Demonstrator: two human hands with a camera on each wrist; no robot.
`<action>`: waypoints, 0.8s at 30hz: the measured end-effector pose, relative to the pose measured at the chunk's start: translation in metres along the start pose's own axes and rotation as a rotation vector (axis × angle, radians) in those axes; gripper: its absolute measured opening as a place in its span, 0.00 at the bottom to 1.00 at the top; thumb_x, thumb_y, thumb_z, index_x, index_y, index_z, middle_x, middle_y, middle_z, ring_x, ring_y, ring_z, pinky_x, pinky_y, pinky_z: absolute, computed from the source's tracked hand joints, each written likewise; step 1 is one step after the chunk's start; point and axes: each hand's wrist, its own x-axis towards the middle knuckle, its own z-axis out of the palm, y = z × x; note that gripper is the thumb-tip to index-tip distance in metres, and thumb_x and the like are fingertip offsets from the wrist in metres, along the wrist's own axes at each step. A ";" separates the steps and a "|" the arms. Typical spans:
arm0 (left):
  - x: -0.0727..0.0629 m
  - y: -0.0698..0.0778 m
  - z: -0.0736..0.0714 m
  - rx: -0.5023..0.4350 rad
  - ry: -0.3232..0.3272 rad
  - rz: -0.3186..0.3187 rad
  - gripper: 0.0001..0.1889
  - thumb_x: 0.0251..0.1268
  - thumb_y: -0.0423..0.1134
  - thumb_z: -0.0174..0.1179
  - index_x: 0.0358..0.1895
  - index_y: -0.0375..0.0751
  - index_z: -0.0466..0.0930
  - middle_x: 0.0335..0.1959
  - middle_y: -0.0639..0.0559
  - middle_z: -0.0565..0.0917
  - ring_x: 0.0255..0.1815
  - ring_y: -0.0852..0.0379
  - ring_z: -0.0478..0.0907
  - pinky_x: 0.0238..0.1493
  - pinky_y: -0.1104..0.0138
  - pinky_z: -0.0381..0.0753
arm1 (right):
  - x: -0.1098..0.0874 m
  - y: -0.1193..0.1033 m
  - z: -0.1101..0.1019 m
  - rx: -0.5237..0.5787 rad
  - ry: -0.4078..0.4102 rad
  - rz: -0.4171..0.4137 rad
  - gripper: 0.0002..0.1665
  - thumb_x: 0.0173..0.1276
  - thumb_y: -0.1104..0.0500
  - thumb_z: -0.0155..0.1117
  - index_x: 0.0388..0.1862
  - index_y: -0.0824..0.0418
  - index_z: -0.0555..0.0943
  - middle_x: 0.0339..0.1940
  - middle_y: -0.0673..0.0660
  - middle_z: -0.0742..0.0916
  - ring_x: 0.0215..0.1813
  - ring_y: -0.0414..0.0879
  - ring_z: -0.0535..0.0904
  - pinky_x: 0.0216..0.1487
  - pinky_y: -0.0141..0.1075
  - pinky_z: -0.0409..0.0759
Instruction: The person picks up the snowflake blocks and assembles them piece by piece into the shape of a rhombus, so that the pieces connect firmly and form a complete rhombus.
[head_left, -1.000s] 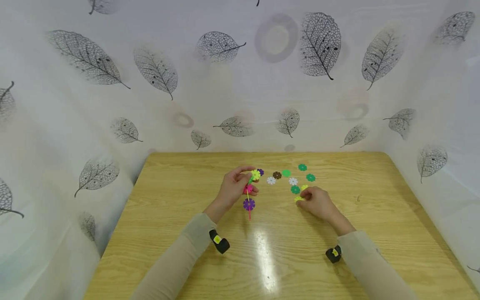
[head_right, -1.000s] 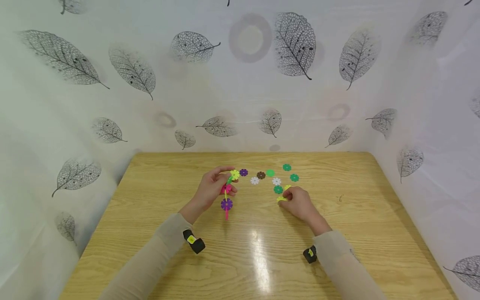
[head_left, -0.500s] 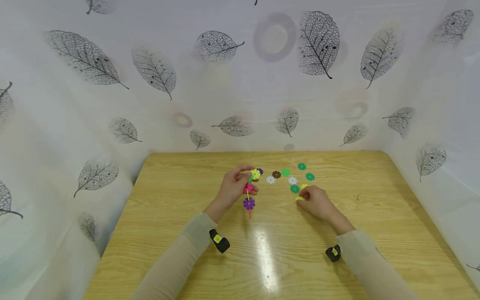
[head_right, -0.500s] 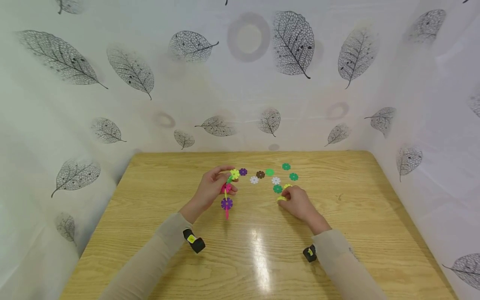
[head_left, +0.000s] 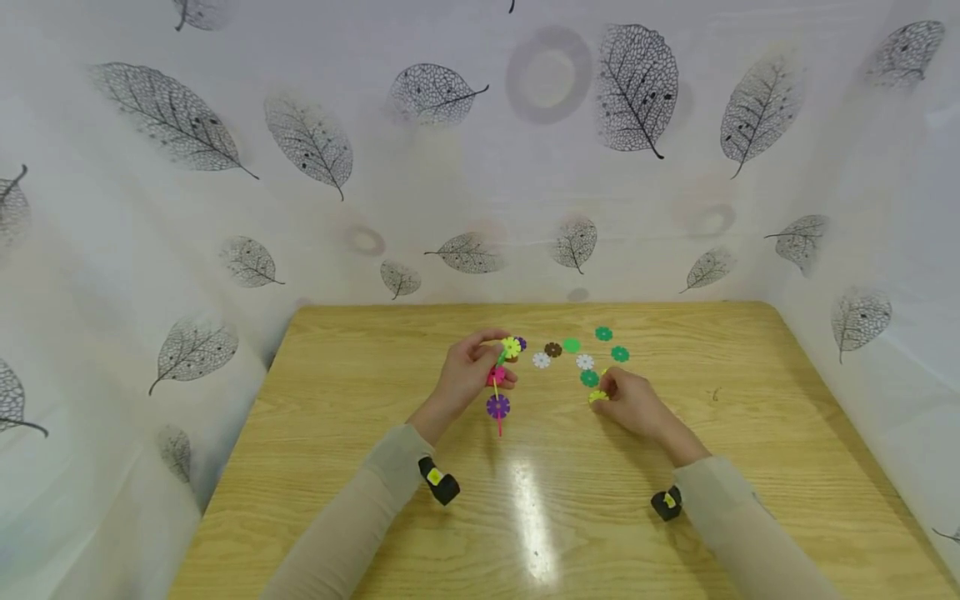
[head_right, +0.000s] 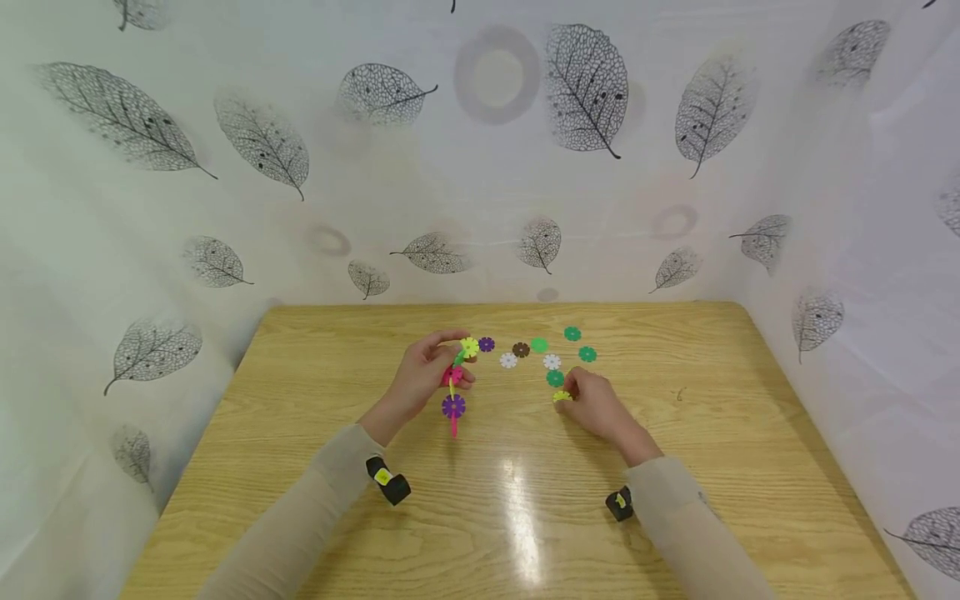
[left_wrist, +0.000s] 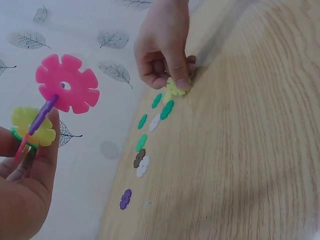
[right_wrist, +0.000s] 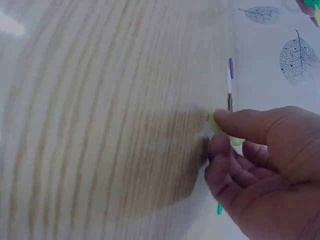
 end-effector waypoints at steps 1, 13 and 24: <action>0.000 0.001 0.000 -0.003 0.001 -0.001 0.16 0.83 0.31 0.52 0.67 0.36 0.78 0.50 0.29 0.88 0.28 0.58 0.89 0.41 0.58 0.95 | 0.001 -0.002 0.000 0.021 0.007 0.000 0.10 0.71 0.63 0.71 0.45 0.66 0.80 0.38 0.59 0.86 0.40 0.48 0.80 0.40 0.36 0.81; -0.002 0.004 -0.002 0.015 -0.014 0.000 0.16 0.83 0.31 0.53 0.67 0.36 0.78 0.50 0.29 0.87 0.28 0.58 0.89 0.41 0.59 0.95 | 0.019 -0.048 -0.014 0.314 0.116 -0.162 0.14 0.80 0.63 0.63 0.58 0.69 0.82 0.45 0.66 0.88 0.40 0.45 0.87 0.38 0.37 0.90; -0.004 0.005 0.001 0.000 -0.039 0.009 0.16 0.82 0.31 0.54 0.66 0.34 0.79 0.46 0.27 0.87 0.26 0.58 0.89 0.37 0.58 0.95 | 0.029 -0.079 -0.013 0.464 0.126 -0.225 0.15 0.80 0.67 0.61 0.60 0.73 0.82 0.49 0.70 0.89 0.43 0.50 0.91 0.44 0.32 0.91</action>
